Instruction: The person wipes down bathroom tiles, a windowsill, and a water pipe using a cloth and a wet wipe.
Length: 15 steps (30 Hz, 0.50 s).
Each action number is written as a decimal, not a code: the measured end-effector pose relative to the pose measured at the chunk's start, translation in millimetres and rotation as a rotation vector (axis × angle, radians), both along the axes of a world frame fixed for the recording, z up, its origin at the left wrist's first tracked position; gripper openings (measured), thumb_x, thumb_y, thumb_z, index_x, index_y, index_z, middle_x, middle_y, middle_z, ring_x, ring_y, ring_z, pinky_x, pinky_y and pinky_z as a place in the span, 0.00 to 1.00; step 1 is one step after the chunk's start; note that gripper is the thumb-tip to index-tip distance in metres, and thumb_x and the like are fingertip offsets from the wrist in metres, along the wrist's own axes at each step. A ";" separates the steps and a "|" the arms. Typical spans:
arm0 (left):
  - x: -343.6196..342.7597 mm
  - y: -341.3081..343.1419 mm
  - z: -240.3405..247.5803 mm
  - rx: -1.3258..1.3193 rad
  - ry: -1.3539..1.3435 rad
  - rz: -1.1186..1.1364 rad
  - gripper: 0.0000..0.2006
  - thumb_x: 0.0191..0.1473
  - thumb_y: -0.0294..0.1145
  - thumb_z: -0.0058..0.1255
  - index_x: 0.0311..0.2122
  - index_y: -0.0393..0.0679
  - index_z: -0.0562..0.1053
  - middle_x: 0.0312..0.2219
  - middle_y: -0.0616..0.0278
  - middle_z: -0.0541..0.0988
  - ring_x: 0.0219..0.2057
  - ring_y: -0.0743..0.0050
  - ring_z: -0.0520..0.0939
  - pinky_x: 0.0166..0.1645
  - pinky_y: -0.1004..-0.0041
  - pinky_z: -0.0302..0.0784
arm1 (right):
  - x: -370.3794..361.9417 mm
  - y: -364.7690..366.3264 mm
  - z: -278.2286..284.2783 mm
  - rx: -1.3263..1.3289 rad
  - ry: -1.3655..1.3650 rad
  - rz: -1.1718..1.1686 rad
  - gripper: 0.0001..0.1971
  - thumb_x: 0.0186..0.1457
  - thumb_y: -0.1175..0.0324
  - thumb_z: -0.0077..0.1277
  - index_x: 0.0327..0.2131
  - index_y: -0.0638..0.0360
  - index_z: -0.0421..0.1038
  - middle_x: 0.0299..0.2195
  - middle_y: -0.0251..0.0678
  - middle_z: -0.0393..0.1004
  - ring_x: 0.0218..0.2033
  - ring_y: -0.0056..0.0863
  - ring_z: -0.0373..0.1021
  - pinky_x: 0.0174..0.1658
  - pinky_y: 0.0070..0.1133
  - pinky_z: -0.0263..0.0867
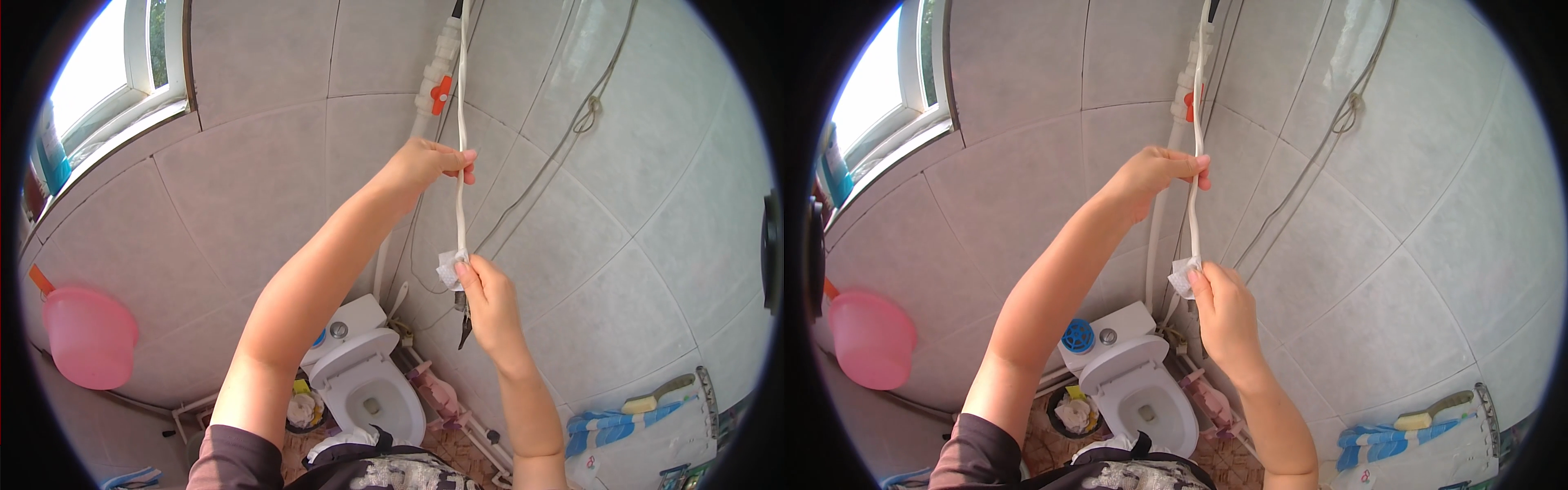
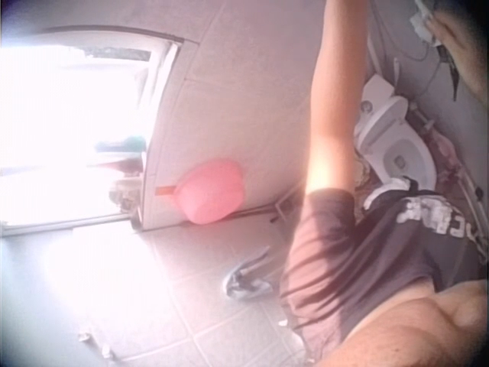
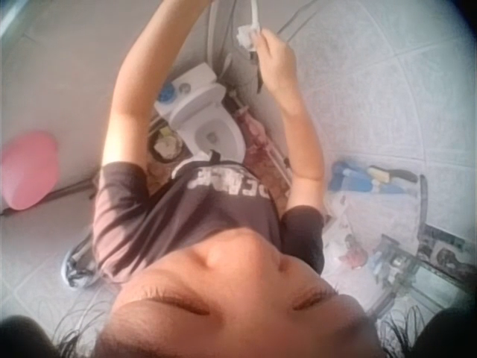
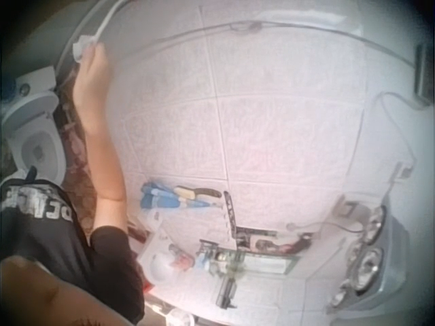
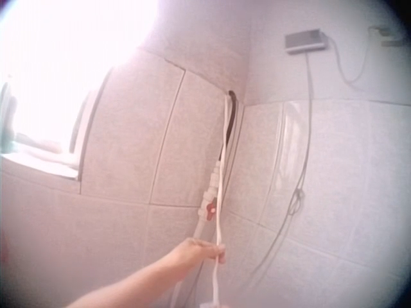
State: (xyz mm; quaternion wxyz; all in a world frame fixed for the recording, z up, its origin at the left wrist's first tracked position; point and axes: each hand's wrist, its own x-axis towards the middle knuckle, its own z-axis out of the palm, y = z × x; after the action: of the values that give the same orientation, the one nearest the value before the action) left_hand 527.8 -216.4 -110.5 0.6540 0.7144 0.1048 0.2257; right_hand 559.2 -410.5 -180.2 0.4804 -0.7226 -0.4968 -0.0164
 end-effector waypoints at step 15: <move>-15.6 -12.8 -52.0 -0.192 0.028 -0.113 0.11 0.48 0.42 0.62 0.32 0.48 0.80 0.31 0.70 0.80 0.42 0.77 0.73 0.55 0.69 0.56 | 41.3 9.4 -17.5 0.196 0.891 0.292 0.15 0.63 0.63 0.44 0.36 0.67 0.74 0.29 0.32 0.76 0.31 0.17 0.69 0.36 0.16 0.61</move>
State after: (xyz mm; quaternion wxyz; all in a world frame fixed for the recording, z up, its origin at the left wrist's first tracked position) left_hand 512.2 -229.2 -162.5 0.7298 0.6561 0.0945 0.1675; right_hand 600.6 -401.0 -197.7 0.7099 -0.5332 -0.3347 0.3158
